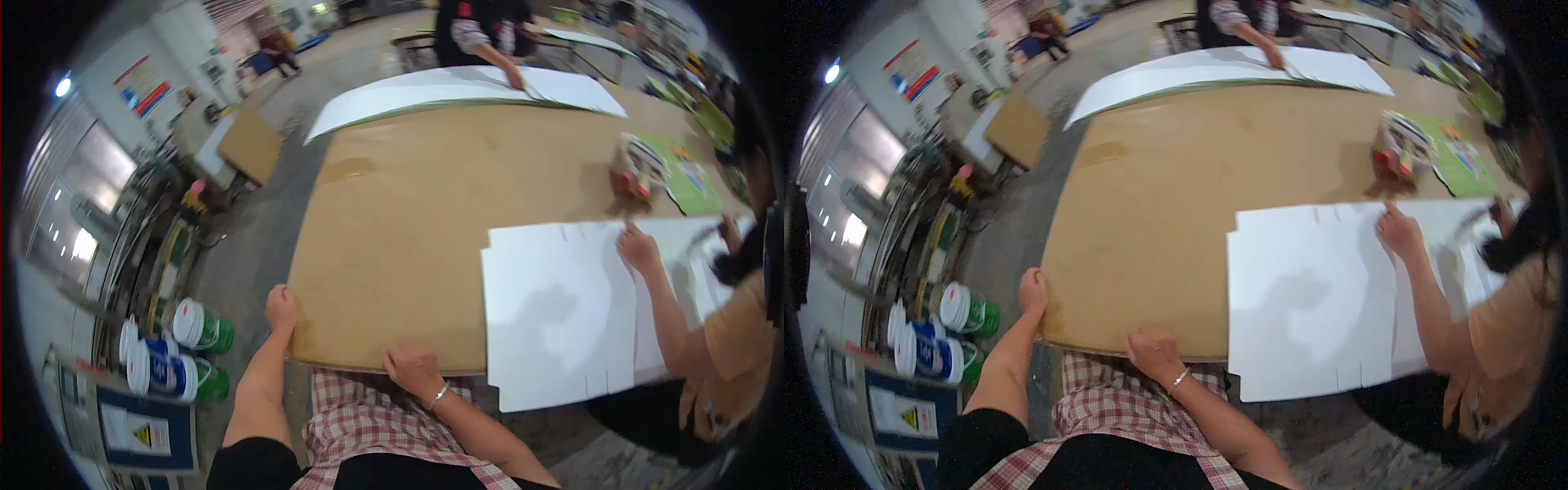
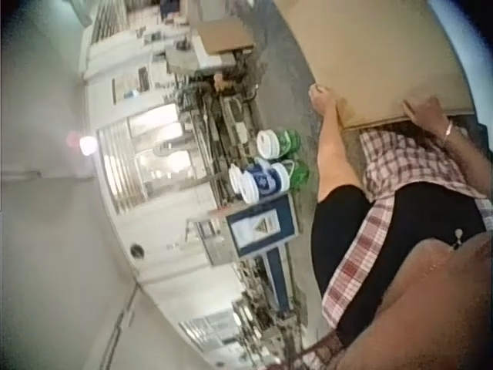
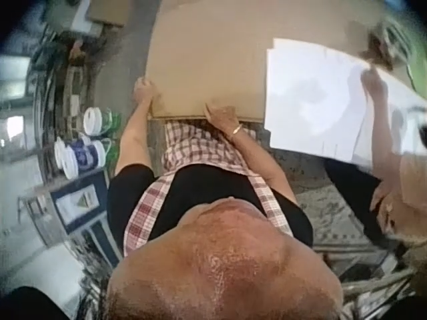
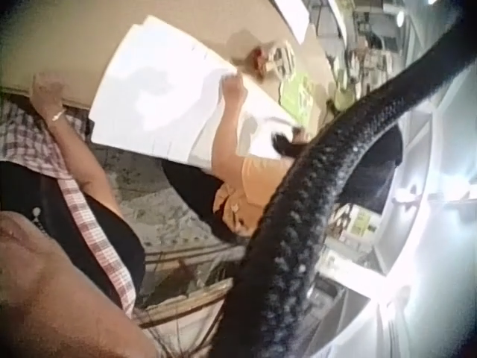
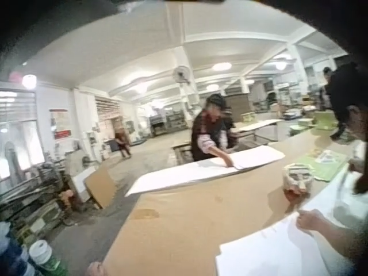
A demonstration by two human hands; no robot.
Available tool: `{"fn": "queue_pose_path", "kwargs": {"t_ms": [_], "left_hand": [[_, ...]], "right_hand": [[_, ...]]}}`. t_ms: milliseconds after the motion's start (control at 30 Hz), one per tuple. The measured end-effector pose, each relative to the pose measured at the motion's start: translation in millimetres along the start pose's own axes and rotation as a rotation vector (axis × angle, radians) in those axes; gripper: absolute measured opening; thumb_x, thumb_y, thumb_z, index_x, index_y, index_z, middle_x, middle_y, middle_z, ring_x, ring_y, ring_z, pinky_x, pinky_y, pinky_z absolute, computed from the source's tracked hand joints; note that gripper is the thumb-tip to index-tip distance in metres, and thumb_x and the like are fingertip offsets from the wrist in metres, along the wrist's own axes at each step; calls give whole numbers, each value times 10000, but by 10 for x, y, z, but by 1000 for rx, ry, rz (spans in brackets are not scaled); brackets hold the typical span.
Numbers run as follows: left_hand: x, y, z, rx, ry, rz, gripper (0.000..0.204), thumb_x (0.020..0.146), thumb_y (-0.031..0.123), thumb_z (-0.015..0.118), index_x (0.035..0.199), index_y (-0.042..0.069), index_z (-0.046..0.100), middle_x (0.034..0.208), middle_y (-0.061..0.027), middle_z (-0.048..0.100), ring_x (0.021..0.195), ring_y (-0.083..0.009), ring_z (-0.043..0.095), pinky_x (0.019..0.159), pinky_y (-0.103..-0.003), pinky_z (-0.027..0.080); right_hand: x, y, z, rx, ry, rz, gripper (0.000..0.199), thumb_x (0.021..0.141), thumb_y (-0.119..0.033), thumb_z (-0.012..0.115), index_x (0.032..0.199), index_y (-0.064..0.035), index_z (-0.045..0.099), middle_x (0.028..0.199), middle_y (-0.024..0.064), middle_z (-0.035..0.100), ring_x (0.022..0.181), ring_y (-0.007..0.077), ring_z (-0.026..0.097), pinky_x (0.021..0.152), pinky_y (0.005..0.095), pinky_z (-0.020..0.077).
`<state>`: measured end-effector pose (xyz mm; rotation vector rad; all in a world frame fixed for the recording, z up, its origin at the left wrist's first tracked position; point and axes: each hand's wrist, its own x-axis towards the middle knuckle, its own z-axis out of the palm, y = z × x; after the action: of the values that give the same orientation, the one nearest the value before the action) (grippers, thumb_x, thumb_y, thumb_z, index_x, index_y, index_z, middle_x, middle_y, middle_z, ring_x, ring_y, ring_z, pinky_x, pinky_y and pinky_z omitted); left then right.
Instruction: Applying adhesive to paperboard surfaces using a brush as part of a manual assembly process.
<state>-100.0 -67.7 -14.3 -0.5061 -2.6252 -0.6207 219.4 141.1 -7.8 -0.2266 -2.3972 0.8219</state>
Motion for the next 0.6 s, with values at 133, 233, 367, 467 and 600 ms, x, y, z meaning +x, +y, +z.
{"fn": "queue_pose_path", "kwargs": {"t_ms": [133, 233, 367, 467, 600], "left_hand": [[68, -102, 89, -96, -129, -159, 297, 941, 279, 555, 1147, 95, 667, 1147, -154, 673, 1050, -340, 636, 908, -429, 492], [126, -207, 110, 23, -133, 46, 267, 985, 229, 509, 1127, 45, 641, 1130, -167, 668, 1030, -358, 630, 888, -439, 485], [181, -321, 87, 82, -149, 75, 311, 995, 253, 448, 1145, 41, 620, 1145, -176, 660, 1055, -386, 613, 894, -459, 469], [191, -330, 76, 76, -162, 66, 306, 997, 241, 440, 1151, 42, 613, 1133, -181, 661, 1034, -386, 615, 886, -460, 470], [197, -339, 84, 102, -159, 85, 307, 1002, 244, 432, 1141, 37, 612, 1117, -194, 661, 1012, -389, 619, 878, -462, 472]], "right_hand": [[-98, 64, 141, 9, 36, -31, 205, 858, -235, 655, 734, -90, 581, 655, 120, 596, 615, 316, 620, 551, 432, 496], [-87, 77, 195, 2, 76, -46, 155, 783, -186, 678, 735, -98, 560, 658, 97, 574, 648, 288, 625, 558, 412, 497], [-80, 51, 193, 35, 97, -9, 150, 753, -144, 695, 751, -85, 557, 678, 109, 594, 672, 294, 638, 584, 409, 508], [-69, 45, 197, 71, 97, -10, 151, 737, -124, 701, 764, -76, 560, 700, 119, 611, 703, 305, 652, 610, 410, 518], [-82, 59, 219, 47, 136, -17, 201, 756, -165, 719, 755, -88, 533, 668, 94, 582, 674, 284, 636, 577, 399, 500]]}}
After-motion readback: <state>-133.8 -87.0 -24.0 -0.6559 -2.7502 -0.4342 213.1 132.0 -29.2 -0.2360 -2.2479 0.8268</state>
